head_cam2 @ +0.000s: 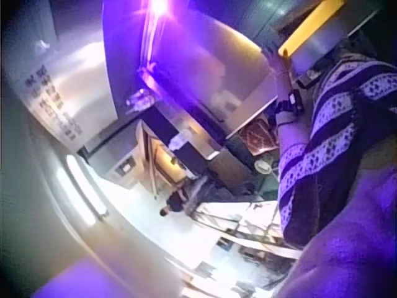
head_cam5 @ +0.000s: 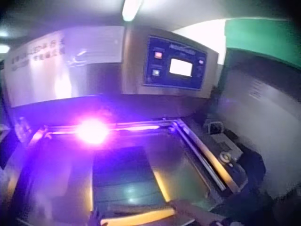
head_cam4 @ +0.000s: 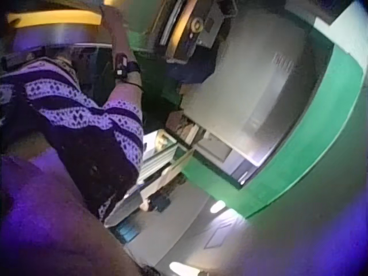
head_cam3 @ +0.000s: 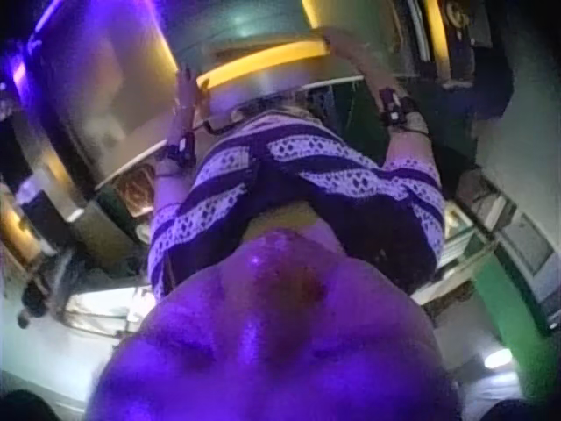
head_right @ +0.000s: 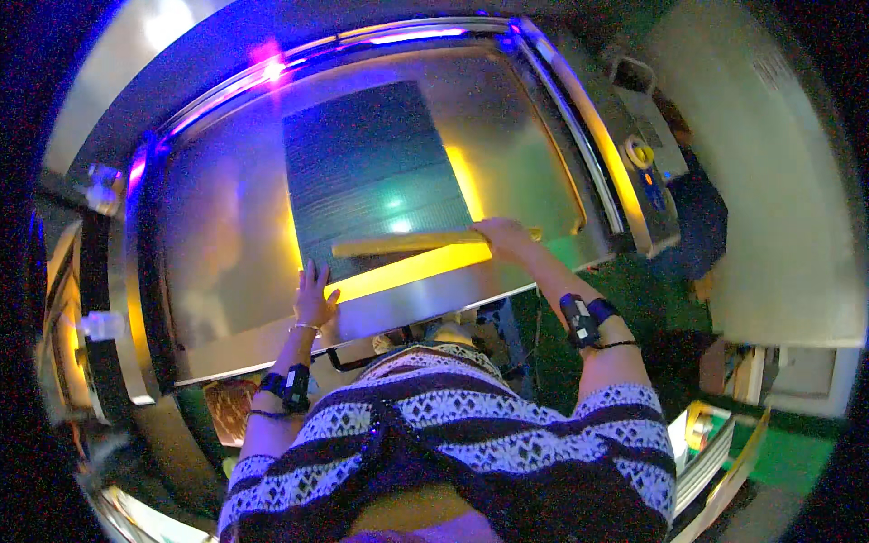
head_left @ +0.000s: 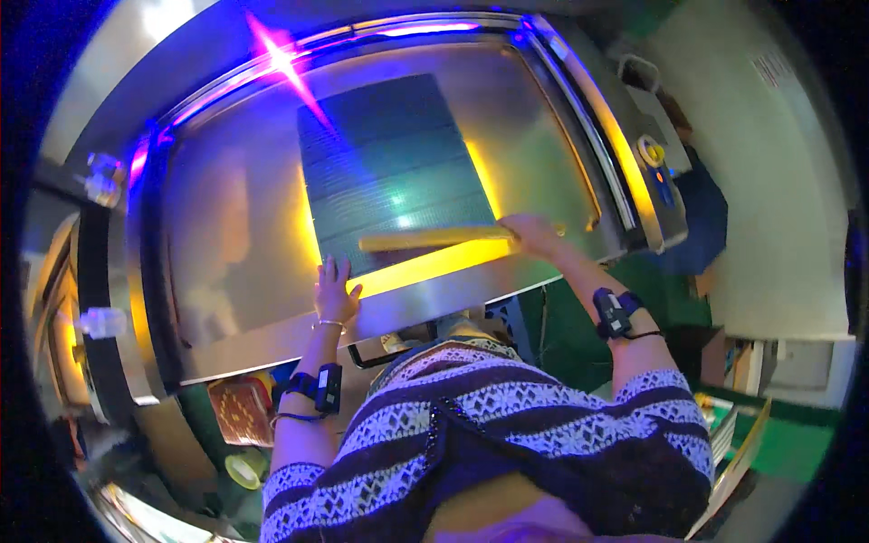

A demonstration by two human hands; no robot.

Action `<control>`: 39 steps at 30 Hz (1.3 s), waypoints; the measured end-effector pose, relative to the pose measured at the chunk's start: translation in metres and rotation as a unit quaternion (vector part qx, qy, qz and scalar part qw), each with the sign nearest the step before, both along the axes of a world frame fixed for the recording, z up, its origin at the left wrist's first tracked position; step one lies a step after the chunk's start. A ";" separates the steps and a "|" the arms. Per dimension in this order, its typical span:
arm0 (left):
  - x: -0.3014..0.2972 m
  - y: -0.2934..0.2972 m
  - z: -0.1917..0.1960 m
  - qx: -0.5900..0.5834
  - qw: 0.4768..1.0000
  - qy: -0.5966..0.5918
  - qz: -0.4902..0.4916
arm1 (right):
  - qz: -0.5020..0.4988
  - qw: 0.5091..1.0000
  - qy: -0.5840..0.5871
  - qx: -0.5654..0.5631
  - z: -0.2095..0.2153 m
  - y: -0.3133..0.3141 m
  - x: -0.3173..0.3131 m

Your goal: Operating a UV LED exposure machine to process sheets, including using a squeegee to smooth the workpiece and managing the mechanical lid and cycle.

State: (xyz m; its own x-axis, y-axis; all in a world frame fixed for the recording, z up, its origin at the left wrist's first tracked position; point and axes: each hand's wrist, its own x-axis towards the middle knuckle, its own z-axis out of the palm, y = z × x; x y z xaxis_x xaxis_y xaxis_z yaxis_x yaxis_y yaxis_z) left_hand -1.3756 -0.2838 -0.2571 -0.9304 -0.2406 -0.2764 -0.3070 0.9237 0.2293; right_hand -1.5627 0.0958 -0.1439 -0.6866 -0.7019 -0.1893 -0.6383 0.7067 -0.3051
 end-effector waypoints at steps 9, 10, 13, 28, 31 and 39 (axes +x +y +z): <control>0.032 0.026 0.007 -0.025 0.996 0.086 0.020 | 0.112 0.962 -0.109 0.223 0.008 -0.048 0.016; 0.031 0.026 0.010 -0.023 0.998 0.063 0.018 | 0.119 0.962 -0.103 0.224 0.003 -0.052 0.021; 0.027 0.029 0.014 -0.009 0.999 0.018 0.027 | 0.111 0.977 -0.121 0.135 -0.019 -0.055 0.028; 0.009 0.016 0.013 -0.037 0.990 0.013 0.133 | 0.076 0.995 -0.044 0.052 -0.021 -0.044 0.059; -0.005 0.003 0.010 -0.059 0.987 -0.023 0.148 | 0.064 0.997 -0.023 0.022 -0.014 -0.048 0.063; -0.025 -0.005 0.010 -0.047 0.981 -0.110 0.155 | 0.064 0.998 0.016 0.022 -0.028 -0.041 0.070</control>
State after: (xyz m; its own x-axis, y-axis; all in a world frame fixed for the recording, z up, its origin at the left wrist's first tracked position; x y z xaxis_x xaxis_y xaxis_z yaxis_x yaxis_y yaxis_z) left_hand -1.4004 -0.2893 -0.2470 -0.7287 -0.5362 -0.4261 -0.6087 0.7922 0.0441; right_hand -1.4923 0.0547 -0.1722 -0.5986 -0.7752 -0.2020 -0.7328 0.6317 -0.2529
